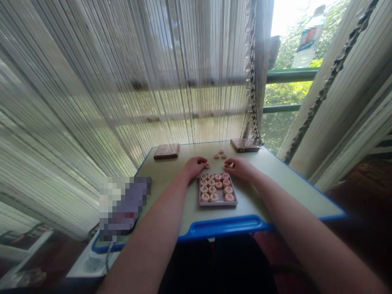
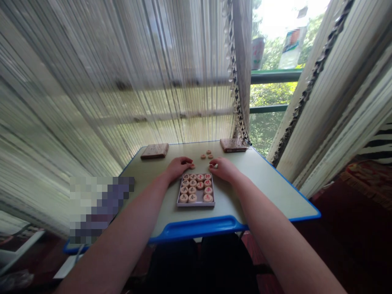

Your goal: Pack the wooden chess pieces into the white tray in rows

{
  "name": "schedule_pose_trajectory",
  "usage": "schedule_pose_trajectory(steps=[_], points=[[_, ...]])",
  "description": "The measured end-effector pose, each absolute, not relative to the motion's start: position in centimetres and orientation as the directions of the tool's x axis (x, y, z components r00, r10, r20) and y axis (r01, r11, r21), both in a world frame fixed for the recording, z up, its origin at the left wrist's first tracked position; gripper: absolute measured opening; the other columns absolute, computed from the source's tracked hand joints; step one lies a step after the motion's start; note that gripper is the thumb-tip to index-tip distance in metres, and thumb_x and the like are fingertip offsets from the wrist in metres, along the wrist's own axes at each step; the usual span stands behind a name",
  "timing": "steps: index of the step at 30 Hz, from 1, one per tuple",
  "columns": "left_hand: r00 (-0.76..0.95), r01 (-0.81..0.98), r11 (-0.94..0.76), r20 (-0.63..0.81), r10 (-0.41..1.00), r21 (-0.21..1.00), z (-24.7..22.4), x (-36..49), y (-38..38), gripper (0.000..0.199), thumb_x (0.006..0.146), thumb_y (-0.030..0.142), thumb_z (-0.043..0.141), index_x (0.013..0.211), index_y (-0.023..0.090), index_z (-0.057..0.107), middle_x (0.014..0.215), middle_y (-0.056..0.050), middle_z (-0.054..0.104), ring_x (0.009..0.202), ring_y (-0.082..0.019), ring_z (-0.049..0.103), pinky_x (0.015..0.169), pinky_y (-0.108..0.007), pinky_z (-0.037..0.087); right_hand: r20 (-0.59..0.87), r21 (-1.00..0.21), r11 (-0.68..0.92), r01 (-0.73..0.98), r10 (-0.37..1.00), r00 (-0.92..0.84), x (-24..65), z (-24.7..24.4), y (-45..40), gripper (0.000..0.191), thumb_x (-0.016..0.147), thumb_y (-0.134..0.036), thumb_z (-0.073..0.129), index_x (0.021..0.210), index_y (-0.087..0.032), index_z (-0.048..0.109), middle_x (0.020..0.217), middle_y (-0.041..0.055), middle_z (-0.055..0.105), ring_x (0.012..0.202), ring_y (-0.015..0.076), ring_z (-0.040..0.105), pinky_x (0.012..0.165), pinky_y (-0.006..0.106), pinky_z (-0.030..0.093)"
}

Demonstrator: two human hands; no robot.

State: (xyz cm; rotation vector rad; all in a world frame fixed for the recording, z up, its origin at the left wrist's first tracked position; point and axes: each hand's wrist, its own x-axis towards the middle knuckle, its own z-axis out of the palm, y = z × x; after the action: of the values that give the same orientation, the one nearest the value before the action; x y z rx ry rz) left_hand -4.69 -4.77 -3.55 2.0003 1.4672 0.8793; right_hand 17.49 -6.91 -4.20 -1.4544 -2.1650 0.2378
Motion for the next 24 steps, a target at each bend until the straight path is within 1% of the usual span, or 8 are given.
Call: schedule_pose_trajectory(steps=[4, 8, 9, 11, 13, 15, 19, 24], points=[[0.244, 0.604, -0.303, 0.19, 0.951, 0.737, -3.5, -4.8, -4.8, 0.03, 0.068, 0.029, 0.064, 0.094, 0.015, 0.066, 0.092, -0.006, 0.068, 0.085, -0.017, 0.061, 0.078, -0.026, 0.048, 0.318, -0.469, 0.382, 0.796, 0.914, -0.252, 17.2, -3.4, -7.5, 0.023, 0.071, -0.028, 0.058, 0.09, -0.018, 0.065, 0.088, 0.0052, 0.065, 0.072, 0.0164, 0.055, 0.067, 0.028, 0.044], [0.237, 0.61, -0.307, 0.202, 0.95, 0.73, -3.4, -4.7, -5.0, 0.033, 0.066, 0.031, 0.066, 0.094, 0.014, 0.066, 0.091, -0.007, 0.068, 0.083, -0.018, 0.062, 0.075, -0.026, 0.048, 0.28, -0.647, 0.333, 0.686, 0.94, -0.192, 16.6, -1.3, -9.4, 0.026, 0.071, -0.033, 0.06, 0.091, -0.017, 0.065, 0.091, 0.0055, 0.066, 0.071, 0.0146, 0.056, 0.066, 0.027, 0.045], [0.231, 0.618, -0.309, 0.209, 0.95, 0.723, -3.4, -4.6, -5.0, 0.033, 0.066, 0.031, 0.066, 0.093, 0.013, 0.066, 0.091, -0.007, 0.068, 0.082, -0.018, 0.062, 0.075, -0.026, 0.048, 0.268, -0.671, 0.353, 0.652, 0.936, -0.23, 16.4, -0.7, -10.0, 0.029, 0.07, -0.033, 0.061, 0.094, -0.017, 0.064, 0.091, 0.0053, 0.065, 0.072, 0.0144, 0.056, 0.065, 0.026, 0.045], [0.227, 0.629, -0.314, 0.218, 0.949, 0.711, -3.4, -4.6, -4.9, 0.033, 0.066, 0.032, 0.065, 0.093, 0.013, 0.066, 0.091, -0.007, 0.068, 0.082, -0.017, 0.062, 0.075, -0.025, 0.048, 0.208, -0.694, 0.412, 0.591, 0.9, -0.384, 16.0, 0.2, -11.2, 0.033, 0.069, -0.035, 0.062, 0.097, -0.018, 0.064, 0.087, 0.0045, 0.064, 0.073, 0.0145, 0.055, 0.062, 0.025, 0.044], [0.236, 0.631, -0.318, 0.216, 0.948, 0.708, -3.5, -4.6, -4.8, 0.032, 0.067, 0.032, 0.064, 0.094, 0.013, 0.066, 0.091, -0.007, 0.068, 0.082, -0.017, 0.062, 0.075, -0.025, 0.048, 0.135, -0.693, 0.457, 0.558, 0.842, -0.523, 15.5, 0.7, -12.1, 0.032, 0.067, -0.035, 0.064, 0.095, -0.018, 0.065, 0.083, 0.0032, 0.062, 0.072, 0.0145, 0.054, 0.062, 0.025, 0.044], [0.241, 0.628, -0.318, 0.211, 0.947, 0.71, -3.7, -4.6, -4.6, 0.032, 0.068, 0.032, 0.063, 0.094, 0.013, 0.066, 0.091, -0.007, 0.068, 0.081, -0.017, 0.062, 0.075, -0.025, 0.048, 0.103, -0.67, 0.494, 0.554, 0.801, -0.59, 15.2, 0.7, -12.5, 0.03, 0.066, -0.035, 0.065, 0.092, -0.019, 0.065, 0.085, 0.0028, 0.06, 0.074, 0.0145, 0.054, 0.065, 0.026, 0.044], [0.248, 0.633, -0.317, 0.203, 0.947, 0.706, -4.0, -4.6, -4.4, 0.032, 0.068, 0.033, 0.063, 0.094, 0.014, 0.066, 0.091, -0.007, 0.068, 0.082, -0.017, 0.062, 0.075, -0.025, 0.048, 0.099, -0.63, 0.53, 0.568, 0.78, -0.618, 15.1, 0.4, -12.5, 0.03, 0.066, -0.037, 0.065, 0.091, -0.02, 0.065, 0.093, 0.0039, 0.055, 0.079, 0.0156, 0.054, 0.071, 0.027, 0.044], [0.263, 0.597, -0.312, 0.188, 0.946, 0.739, -3.9, -4.6, -4.4, 0.031, 0.067, 0.031, 0.063, 0.093, 0.014, 0.066, 0.09, -0.007, 0.068, 0.083, -0.017, 0.062, 0.076, -0.026, 0.048, 0.101, -0.574, 0.543, 0.613, 0.79, -0.605, 15.2, 0.2, -12.3, 0.029, 0.066, -0.035, 0.065, 0.091, -0.022, 0.065, 0.093, 0.0036, 0.053, 0.08, 0.0161, 0.054, 0.072, 0.027, 0.044]])
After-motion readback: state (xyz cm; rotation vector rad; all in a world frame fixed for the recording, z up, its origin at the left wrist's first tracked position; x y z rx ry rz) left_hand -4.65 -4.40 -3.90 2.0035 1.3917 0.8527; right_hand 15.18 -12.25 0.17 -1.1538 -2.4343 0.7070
